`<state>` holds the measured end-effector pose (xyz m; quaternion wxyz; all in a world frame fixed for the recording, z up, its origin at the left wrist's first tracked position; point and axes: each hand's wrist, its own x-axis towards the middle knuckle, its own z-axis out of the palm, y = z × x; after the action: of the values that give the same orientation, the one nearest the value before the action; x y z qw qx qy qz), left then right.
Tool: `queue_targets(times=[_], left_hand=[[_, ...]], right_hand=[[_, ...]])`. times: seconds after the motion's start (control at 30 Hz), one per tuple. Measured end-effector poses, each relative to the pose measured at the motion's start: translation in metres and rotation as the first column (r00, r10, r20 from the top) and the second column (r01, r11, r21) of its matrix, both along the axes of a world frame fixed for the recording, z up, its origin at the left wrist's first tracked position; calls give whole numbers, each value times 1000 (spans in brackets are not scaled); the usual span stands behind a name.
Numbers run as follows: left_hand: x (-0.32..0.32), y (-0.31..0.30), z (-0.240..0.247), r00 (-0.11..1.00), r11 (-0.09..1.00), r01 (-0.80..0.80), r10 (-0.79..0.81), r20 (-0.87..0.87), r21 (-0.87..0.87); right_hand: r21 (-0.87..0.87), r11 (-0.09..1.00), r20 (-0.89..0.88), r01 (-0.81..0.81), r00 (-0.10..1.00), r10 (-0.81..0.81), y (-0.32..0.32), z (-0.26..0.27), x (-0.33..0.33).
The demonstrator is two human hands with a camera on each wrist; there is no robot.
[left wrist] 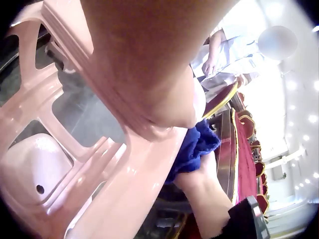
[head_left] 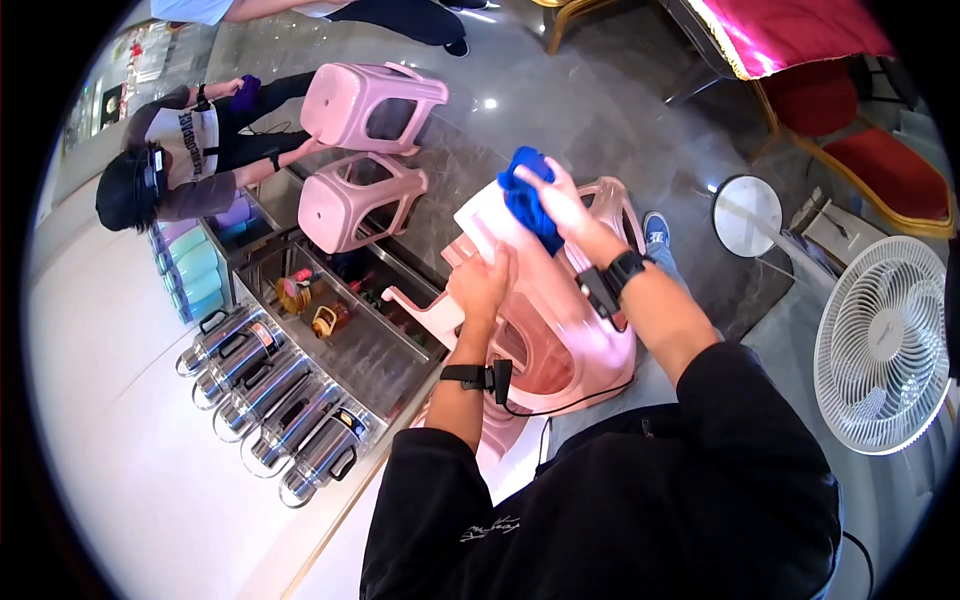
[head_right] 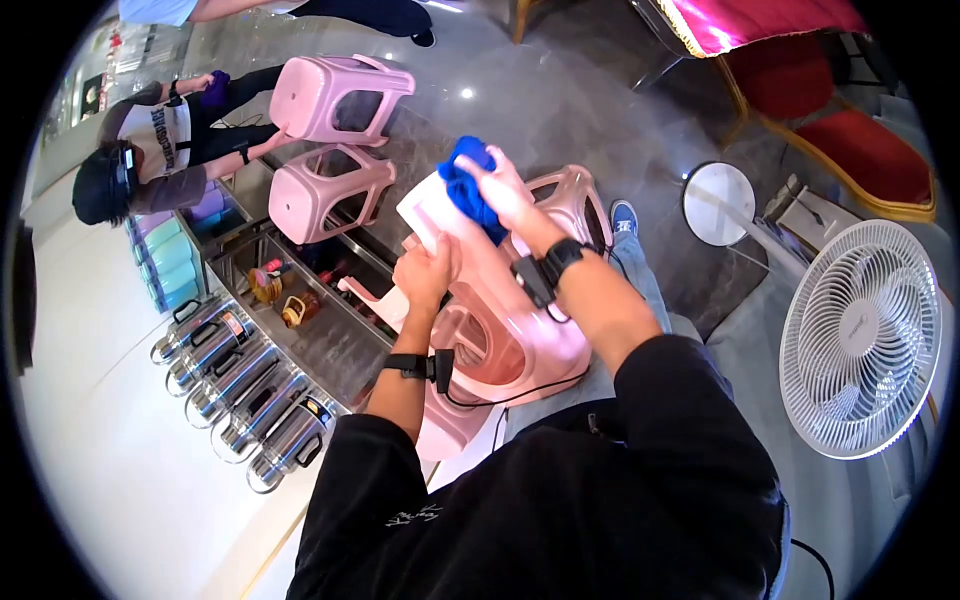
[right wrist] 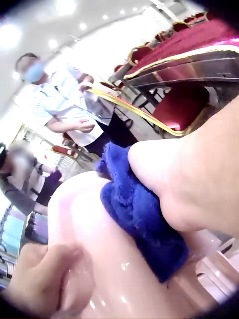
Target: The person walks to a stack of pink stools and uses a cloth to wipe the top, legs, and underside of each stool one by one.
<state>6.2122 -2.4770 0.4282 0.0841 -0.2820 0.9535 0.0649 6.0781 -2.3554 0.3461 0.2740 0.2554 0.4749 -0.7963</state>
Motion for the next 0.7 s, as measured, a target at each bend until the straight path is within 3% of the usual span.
queue_targets(times=[0.07,0.1,0.13,0.23,0.33,0.37,0.4,0.47,0.53,0.57,0.6,0.7], left_hand=[[0,2,1,999,1000,23,-23,-27,-4],[3,3,3,999,999,31,-31,-34,-9],[4,1,3,999,999,30,-31,-10,-23],[3,-6,1,999,997,46,-45,31,-54],[3,-6,6,999,999,-20,19,27,42],[1,-4,9,1000,998,-28,27,12,61],[1,-2,13,999,996,-36,36,-4,80],[1,-2,12,998,994,-25,30,-52,103],[9,-4,2,993,994,18,-5,-118,108],[10,-6,-3,990,998,51,-44,-131,46],[9,-9,-6,990,998,47,-41,-133,42],[13,-10,2,989,998,36,-28,-145,51]], right_hand=[[275,944,-302,-184,915,266,5,31,11],[214,969,-301,-123,936,185,-9,5,18],[119,985,-185,-125,972,146,-9,9,15],[91,996,-64,-21,998,27,-19,-12,0],[498,866,-286,-50,933,218,-5,-24,18],[738,671,-438,67,805,401,6,-16,38],[726,681,-544,91,681,490,24,11,44],[797,604,-483,3,603,635,39,41,58],[762,646,-605,43,403,687,39,55,53],[740,665,-637,98,421,646,28,59,46],[757,653,-567,10,506,650,20,61,40],[820,553,-418,-148,506,755,24,68,46]])
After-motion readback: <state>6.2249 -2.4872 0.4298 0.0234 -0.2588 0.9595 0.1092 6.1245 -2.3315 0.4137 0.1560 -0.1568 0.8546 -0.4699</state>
